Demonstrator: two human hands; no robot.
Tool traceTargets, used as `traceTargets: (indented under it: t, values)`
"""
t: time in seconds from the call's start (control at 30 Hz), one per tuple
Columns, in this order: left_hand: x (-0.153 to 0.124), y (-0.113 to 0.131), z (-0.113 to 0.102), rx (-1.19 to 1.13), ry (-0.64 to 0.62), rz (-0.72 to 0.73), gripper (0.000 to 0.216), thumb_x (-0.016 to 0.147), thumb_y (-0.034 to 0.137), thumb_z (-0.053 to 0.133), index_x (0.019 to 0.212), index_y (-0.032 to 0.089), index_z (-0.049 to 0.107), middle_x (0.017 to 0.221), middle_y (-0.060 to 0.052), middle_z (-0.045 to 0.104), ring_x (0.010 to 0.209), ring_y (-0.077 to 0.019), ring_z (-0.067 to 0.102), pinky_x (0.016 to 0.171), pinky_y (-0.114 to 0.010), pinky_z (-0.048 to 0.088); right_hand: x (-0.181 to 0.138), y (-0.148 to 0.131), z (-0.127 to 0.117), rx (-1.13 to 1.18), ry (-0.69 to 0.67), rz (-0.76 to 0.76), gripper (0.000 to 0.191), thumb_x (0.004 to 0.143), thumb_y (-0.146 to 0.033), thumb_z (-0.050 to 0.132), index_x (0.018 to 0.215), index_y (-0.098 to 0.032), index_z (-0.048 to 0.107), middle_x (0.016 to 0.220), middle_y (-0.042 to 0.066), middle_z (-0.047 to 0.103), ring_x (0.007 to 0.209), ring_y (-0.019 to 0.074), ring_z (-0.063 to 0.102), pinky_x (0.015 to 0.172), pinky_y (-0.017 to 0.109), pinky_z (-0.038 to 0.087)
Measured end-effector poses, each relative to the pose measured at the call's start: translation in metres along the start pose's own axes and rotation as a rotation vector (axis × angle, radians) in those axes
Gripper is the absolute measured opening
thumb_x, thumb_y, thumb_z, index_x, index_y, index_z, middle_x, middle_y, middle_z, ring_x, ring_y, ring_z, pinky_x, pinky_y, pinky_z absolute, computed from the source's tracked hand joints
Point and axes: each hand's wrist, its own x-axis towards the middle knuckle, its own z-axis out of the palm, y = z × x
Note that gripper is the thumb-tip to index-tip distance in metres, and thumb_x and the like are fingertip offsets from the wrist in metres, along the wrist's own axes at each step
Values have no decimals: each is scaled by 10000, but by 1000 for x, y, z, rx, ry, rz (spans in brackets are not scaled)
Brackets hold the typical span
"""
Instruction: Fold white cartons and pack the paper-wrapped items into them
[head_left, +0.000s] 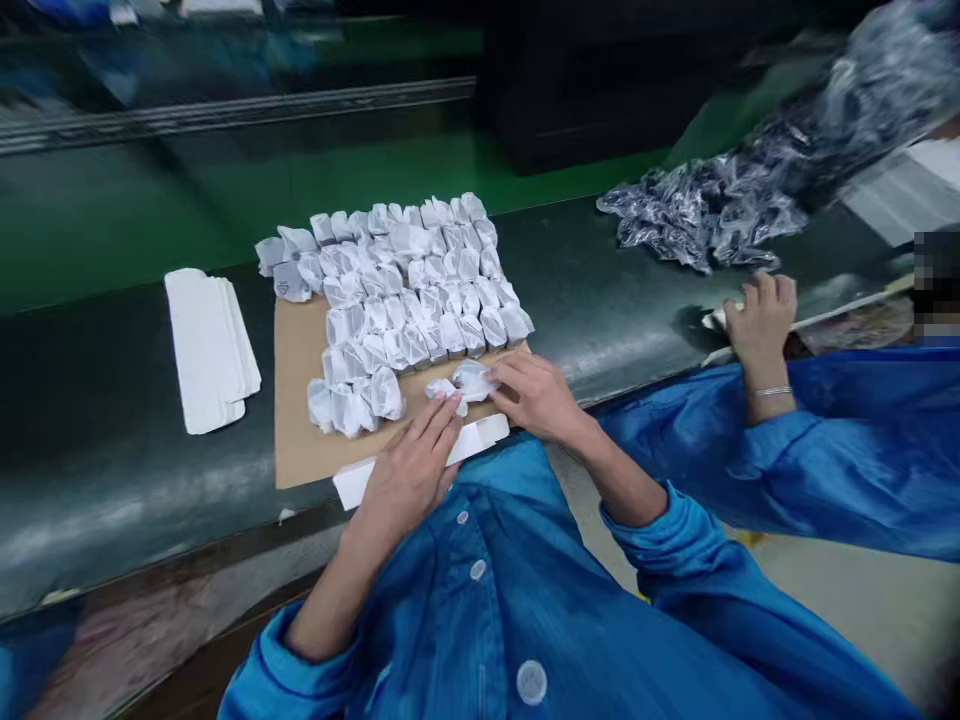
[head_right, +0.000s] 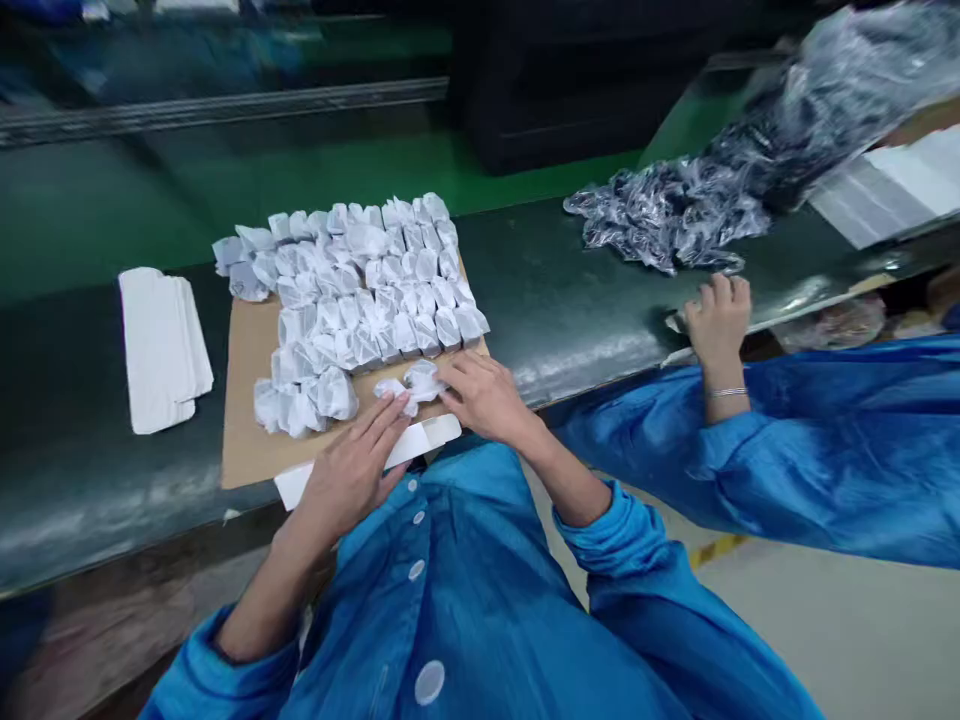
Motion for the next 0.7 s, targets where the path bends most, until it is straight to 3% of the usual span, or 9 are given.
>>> traceTargets:
  t: [0.1,0.27,0.37,0.53,0.7]
  values:
    - [4,-1,1,-38,1,1,492,927,271,501,1384,91,480,1624,-91,257,1508,-268,210,1139,-405,403,-3,-4,1,3,-7,70,164,872,-196,608,1025,-149,642,992,109,687,958,258,624,828,376,515]
    - [9,-9,-5,-52,-25,34,467,910,288,531,1341,109,518,1595,-124,325,1489,-308,251,1132,-476,401,3,-11,9,6,-97,52,526,870,-284,670,1369,-210,522,1201,108,641,1086,264,587,897,402,507]
    - [13,-13,-12,-55,-68,57,425,892,285,561,1298,160,551,1582,-124,353,1469,-335,289,1110,-520,409,6,-9,16,-46,-43,10,411,879,-211,616,1288,-242,611,1146,92,657,1024,233,601,877,365,502]
    - [22,-10,-21,-30,-142,94,376,836,297,643,1194,196,585,1614,-109,287,1492,-362,219,1122,-564,370,1,-5,7,-268,145,-51,293,834,-195,570,1094,-183,704,1008,107,677,884,228,601,748,327,491]
    - [25,-6,-16,-12,-158,152,370,826,286,643,1172,174,578,1641,-100,210,1511,-358,153,1102,-541,397,-14,-2,-2,-298,197,18,258,814,-177,568,1029,-172,709,931,91,681,827,222,596,708,315,481]
